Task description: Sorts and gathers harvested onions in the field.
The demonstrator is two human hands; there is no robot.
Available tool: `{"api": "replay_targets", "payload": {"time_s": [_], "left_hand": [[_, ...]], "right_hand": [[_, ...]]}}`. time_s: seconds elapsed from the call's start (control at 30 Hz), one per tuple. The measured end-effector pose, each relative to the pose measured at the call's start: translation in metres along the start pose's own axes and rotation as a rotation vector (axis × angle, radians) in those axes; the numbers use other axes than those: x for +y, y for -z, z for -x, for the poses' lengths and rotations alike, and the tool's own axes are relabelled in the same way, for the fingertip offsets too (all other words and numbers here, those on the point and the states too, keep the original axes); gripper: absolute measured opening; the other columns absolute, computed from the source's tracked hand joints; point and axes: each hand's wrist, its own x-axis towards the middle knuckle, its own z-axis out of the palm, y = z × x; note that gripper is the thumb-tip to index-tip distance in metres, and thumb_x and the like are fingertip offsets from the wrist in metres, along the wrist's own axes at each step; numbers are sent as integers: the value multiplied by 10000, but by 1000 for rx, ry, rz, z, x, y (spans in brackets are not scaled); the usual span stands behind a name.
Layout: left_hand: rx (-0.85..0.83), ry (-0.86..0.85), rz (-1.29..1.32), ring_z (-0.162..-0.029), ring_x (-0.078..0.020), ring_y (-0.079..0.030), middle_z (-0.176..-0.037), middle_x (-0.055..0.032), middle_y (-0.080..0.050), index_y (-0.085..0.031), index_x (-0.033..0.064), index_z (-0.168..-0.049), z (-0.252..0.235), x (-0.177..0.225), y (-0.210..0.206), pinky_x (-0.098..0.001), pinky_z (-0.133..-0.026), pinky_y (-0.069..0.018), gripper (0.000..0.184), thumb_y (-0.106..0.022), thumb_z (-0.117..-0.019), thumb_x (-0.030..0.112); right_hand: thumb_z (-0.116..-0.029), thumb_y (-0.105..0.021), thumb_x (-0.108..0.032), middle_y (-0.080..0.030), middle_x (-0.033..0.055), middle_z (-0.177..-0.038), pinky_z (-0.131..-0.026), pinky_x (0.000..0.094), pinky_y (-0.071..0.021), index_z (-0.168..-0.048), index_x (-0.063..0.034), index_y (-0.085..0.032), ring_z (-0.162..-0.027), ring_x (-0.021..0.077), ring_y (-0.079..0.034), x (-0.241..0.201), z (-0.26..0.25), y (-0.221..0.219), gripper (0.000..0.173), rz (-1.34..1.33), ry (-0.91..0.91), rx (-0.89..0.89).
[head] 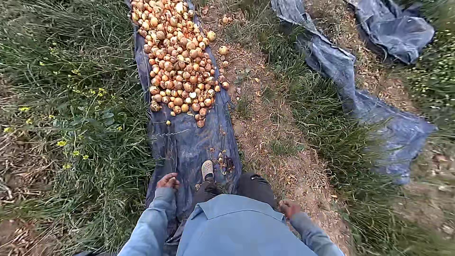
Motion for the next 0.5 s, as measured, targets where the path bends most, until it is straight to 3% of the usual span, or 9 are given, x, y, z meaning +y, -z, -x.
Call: {"api": "replay_targets", "payload": {"time_s": [0.07,0.13,0.27,0.33,0.4,0.5], "left_hand": [[11,63,19,-694,-186,-670,-897,-157,-702,-600,-22,-1325,-2,-9,-2,-351,-668,-571,291,-455,-1085,54],[-12,190,-46,-717,-209,-671,-934,-169,-704,-585,-14,-1349,-5,-35,-6,-372,-682,-568,301,-453,-1090,66],[-168,418,-367,-1025,-362,-693,-1183,-256,-688,-586,-35,-1359,-6,-100,-15,-516,-929,-553,340,-450,-1100,138],[-227,485,-498,-1132,-394,-664,-1258,-273,-662,-610,-48,-1331,-10,-114,-23,-544,-1003,-516,351,-457,-1102,171],[-213,507,-467,-1064,-357,-676,-1230,-252,-668,-604,-32,-1341,-14,-108,-36,-514,-953,-536,351,-461,-1104,185],[-206,415,-290,-908,-289,-687,-1128,-229,-687,-567,-18,-1381,-11,-55,-57,-448,-844,-563,335,-452,-1096,115]], "right_hand": [[-1087,-495,-193,-739,160,-1041,-836,473,-578,-1299,-6,-613,-860,267,-722,-19,9,5,307,-91,0,4],[-1074,-515,-179,-739,148,-1014,-856,475,-573,-1283,-12,-632,-870,265,-719,-28,9,6,292,-60,9,21],[-1042,-572,-182,-739,174,-1128,-1019,513,-524,-1246,-23,-677,-1087,305,-705,-7,14,-1,279,-20,17,63],[-1048,-575,-184,-718,200,-1211,-1083,523,-478,-1257,-8,-680,-1182,327,-671,12,25,-8,293,-8,-5,57],[-1060,-562,-202,-696,241,-1249,-1101,545,-451,-1262,17,-673,-1227,372,-642,31,32,-16,318,66,-62,9],[-1110,-463,-245,-532,282,-1490,-1217,520,-319,-1464,42,-515,-1435,405,-474,17,41,-2,458,278,-199,-297]]}}
